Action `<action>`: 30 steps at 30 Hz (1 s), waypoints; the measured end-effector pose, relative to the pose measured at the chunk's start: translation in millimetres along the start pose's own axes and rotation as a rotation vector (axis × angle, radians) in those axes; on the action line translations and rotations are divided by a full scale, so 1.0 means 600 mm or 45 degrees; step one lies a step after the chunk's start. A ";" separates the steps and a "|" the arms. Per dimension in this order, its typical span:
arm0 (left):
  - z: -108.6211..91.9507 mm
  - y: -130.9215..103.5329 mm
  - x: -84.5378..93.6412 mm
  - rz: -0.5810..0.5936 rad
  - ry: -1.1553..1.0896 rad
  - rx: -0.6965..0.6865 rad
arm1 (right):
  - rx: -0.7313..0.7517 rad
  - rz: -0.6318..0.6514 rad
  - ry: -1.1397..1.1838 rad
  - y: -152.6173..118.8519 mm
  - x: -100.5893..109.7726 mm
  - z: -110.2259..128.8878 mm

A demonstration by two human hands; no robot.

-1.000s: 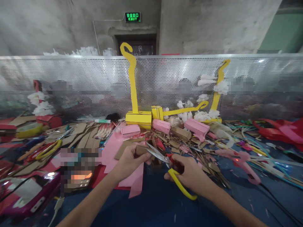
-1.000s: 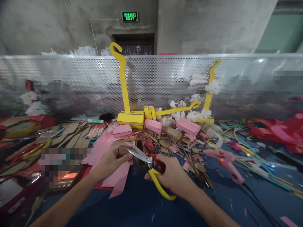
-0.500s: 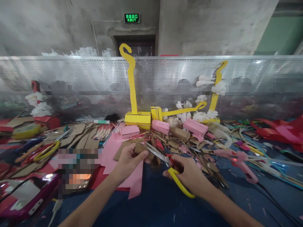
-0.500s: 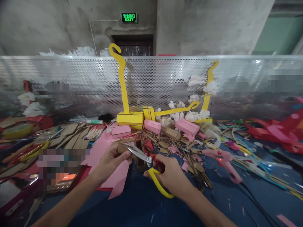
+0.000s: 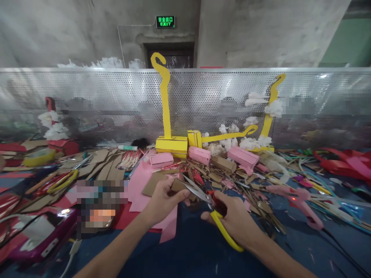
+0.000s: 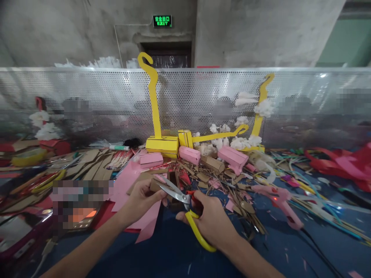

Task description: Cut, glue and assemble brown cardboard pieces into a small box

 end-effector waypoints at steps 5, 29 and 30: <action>-0.012 0.001 -0.004 -0.005 -0.060 -0.032 | -0.035 -0.002 0.096 -0.002 0.002 0.002; -0.001 0.004 0.041 -0.295 -0.068 0.138 | -0.056 -0.170 -0.361 0.039 0.059 -0.112; 0.002 0.004 0.043 -0.309 -0.037 0.154 | -0.050 -0.178 -0.367 0.037 0.063 -0.108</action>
Point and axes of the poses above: each hand's wrist, its own y-axis towards the middle knuckle, its own x-axis out of the back of the hand, z = x × y, the point moved 9 cm from there along y, towards the middle knuckle, and after that the axes turned 8 degrees about z, right-handed, at the moved point
